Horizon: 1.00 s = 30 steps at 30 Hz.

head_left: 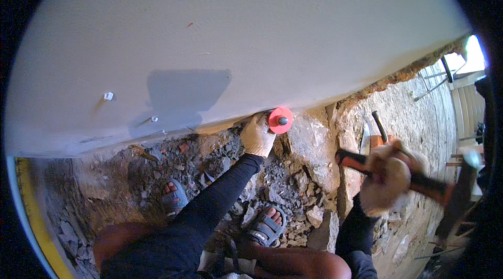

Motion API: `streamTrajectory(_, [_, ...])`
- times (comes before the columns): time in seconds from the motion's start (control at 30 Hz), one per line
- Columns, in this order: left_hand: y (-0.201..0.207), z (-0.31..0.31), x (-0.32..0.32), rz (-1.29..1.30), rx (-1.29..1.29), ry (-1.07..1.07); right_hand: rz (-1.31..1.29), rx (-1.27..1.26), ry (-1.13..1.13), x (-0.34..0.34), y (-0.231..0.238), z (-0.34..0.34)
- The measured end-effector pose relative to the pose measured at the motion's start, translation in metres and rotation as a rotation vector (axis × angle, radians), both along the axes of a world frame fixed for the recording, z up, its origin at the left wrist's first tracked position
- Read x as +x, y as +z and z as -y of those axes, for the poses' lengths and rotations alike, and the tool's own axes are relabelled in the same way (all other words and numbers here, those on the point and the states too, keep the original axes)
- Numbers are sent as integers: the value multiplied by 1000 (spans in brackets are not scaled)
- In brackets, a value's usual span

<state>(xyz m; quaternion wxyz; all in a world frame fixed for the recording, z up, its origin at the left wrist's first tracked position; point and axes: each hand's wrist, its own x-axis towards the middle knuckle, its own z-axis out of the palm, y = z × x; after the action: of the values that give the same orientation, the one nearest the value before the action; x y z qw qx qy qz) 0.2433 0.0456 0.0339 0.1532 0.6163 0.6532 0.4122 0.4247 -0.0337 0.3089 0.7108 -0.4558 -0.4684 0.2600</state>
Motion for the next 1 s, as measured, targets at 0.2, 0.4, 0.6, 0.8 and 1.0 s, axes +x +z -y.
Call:
streamTrajectory(0.2, [-4,1,3,25,-56,14,779,-679,159,-41,-106,-1])
streamTrajectory(0.4, [0,2,1,-38,4,-3,238,-967,354,-23,-140,36])
streamTrajectory(0.6, [-5,0,3,-2,-12,29,44,-194,-58,1,-25,13])
streamTrajectory(0.8, [-11,-2,5,79,46,27,683,-387,10,-27,-89,-1])
streamTrajectory(1.0, [1,1,5,-1,50,32,535,-1039,264,-27,-167,35])
